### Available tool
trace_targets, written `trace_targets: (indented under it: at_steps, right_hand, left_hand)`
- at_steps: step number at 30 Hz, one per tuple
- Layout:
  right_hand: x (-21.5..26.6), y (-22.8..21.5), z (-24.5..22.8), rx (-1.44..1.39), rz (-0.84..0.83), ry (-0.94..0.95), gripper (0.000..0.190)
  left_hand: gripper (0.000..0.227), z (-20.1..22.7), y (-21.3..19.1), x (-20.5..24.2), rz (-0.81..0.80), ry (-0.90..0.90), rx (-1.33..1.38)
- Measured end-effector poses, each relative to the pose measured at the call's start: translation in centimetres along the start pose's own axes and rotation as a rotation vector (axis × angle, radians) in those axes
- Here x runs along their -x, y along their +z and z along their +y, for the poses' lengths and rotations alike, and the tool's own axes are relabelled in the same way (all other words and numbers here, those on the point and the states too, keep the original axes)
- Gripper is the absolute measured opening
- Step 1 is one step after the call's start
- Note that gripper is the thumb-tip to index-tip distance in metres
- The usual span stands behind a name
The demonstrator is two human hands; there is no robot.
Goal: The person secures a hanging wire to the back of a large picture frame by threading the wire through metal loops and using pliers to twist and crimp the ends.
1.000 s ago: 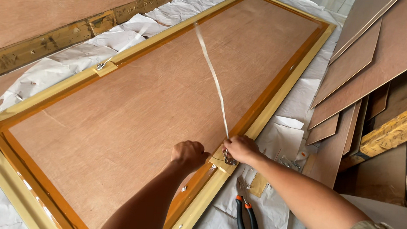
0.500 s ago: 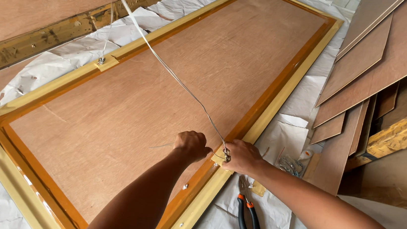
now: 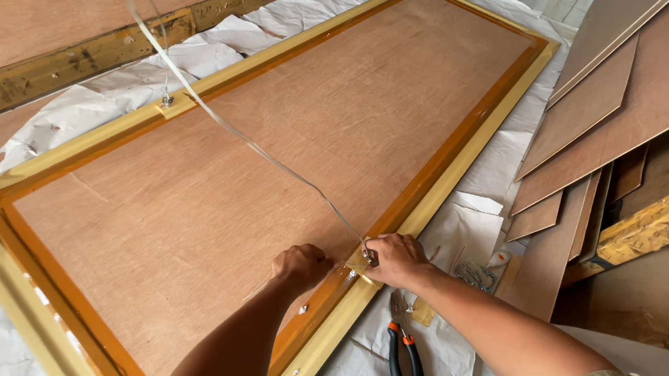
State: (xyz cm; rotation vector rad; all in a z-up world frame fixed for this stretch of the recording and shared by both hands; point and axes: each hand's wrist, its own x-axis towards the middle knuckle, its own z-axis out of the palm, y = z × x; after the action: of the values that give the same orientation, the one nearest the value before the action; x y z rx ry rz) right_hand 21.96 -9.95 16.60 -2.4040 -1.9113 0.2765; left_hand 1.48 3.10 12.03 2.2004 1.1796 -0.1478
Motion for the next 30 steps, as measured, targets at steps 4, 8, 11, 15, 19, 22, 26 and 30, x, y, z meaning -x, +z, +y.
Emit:
trace_targets:
  at_steps: [4,8,11,15,19,22,26,30]
  right_hand:
    - [0.5,-1.8,0.8,-0.046,-0.147,-0.069,0.039]
    - [1.1,-6.6,-0.7,-0.148,-0.285,-0.188,0.042]
    - [-1.5,-6.3,0.1,0.065,-0.265,-0.502,0.042]
    - [-3.7,-4.9,-0.8,0.072,-0.131,-0.715,0.036]
    - [-5.1,-3.8,-1.0,0.499,-0.24,-0.904,0.04]
    - [-5.7,-2.0,2.3,0.516,-0.355,-0.75,0.053]
    - [-3.3,-5.6,2.9,0.494,-0.431,-0.592,0.071]
    - [-5.0,-3.9,4.2,0.424,-0.381,-0.671,0.07]
  left_hand:
    - [0.055,-1.2,1.9,-2.7,0.044,0.012,-0.21]
    - [0.057,-1.8,3.9,-4.6,0.048,0.013,-0.266]
    - [0.059,-1.9,4.2,-3.7,0.042,0.034,-0.265]
    - [0.058,-2.5,5.0,-4.2,0.046,0.023,-0.223]
    - [0.053,-3.3,5.7,-5.4,0.065,0.019,-0.251]
    - [0.053,-2.8,4.9,-3.9,0.052,0.005,-0.18]
    - [0.053,-3.3,5.0,-3.4,0.07,0.044,-0.135]
    - [0.059,-2.7,5.0,-2.9,0.083,0.058,-0.138]
